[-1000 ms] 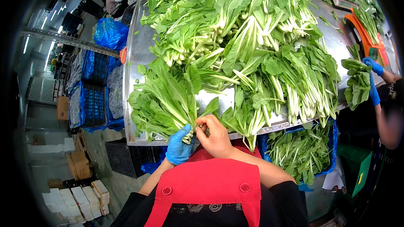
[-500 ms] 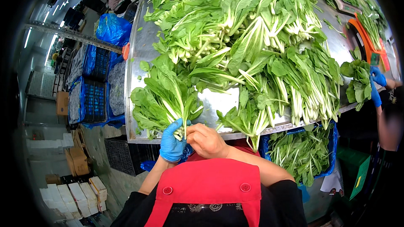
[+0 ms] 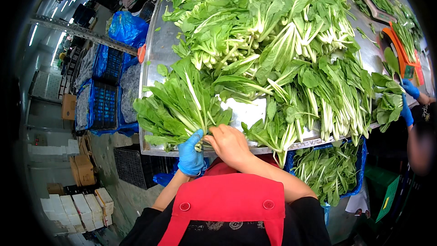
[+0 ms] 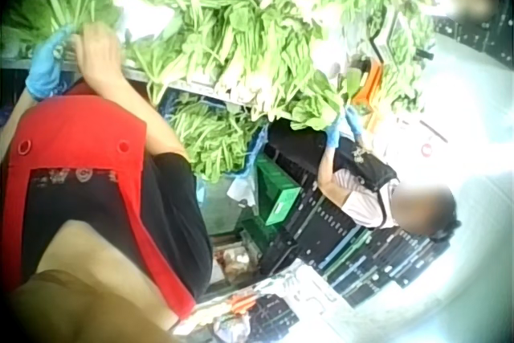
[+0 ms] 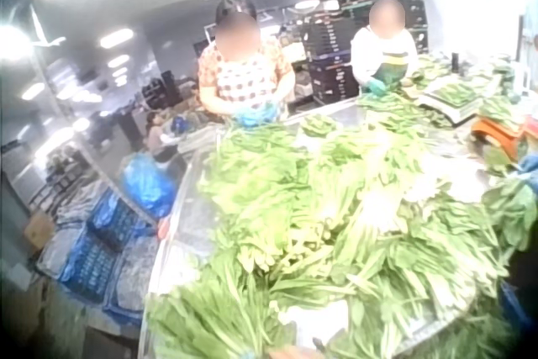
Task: The person sorts leafy green vegetables on a metal table, picking up bunches, separating leaves, and arranging them. Other workers are visible in the background performing similar tasks.
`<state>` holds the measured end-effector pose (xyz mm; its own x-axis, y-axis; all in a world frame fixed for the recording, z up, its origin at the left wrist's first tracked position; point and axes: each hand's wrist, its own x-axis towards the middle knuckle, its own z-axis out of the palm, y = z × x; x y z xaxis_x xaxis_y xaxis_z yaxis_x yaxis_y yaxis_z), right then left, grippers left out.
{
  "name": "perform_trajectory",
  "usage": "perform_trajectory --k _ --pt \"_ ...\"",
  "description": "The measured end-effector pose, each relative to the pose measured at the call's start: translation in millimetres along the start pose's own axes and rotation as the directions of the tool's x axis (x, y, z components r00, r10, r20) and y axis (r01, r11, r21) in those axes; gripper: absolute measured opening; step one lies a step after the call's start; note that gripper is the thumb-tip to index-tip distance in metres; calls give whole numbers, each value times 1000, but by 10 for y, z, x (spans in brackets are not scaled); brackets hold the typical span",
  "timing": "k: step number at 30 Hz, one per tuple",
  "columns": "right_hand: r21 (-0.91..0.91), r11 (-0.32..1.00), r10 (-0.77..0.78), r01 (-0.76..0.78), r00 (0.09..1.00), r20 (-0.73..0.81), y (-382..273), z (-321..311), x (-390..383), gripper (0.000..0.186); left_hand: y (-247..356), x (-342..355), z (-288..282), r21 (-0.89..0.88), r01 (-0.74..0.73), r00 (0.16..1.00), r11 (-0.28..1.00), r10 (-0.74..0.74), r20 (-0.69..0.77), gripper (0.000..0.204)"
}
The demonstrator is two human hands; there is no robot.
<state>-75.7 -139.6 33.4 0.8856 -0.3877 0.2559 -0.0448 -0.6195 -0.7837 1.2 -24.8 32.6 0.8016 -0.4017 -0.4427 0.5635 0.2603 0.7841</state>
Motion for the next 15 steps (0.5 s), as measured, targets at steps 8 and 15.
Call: perform_trajectory --k 8,15 --pt "-162 959 -233 233 972 15 30 14 -17 13 -48 83 -71 -20 47 995 999 -49 -88 17" --pt "-129 973 -206 191 971 -119 54 -72 8 20 155 195 -80 55 -30 993 998 36 -108 23"
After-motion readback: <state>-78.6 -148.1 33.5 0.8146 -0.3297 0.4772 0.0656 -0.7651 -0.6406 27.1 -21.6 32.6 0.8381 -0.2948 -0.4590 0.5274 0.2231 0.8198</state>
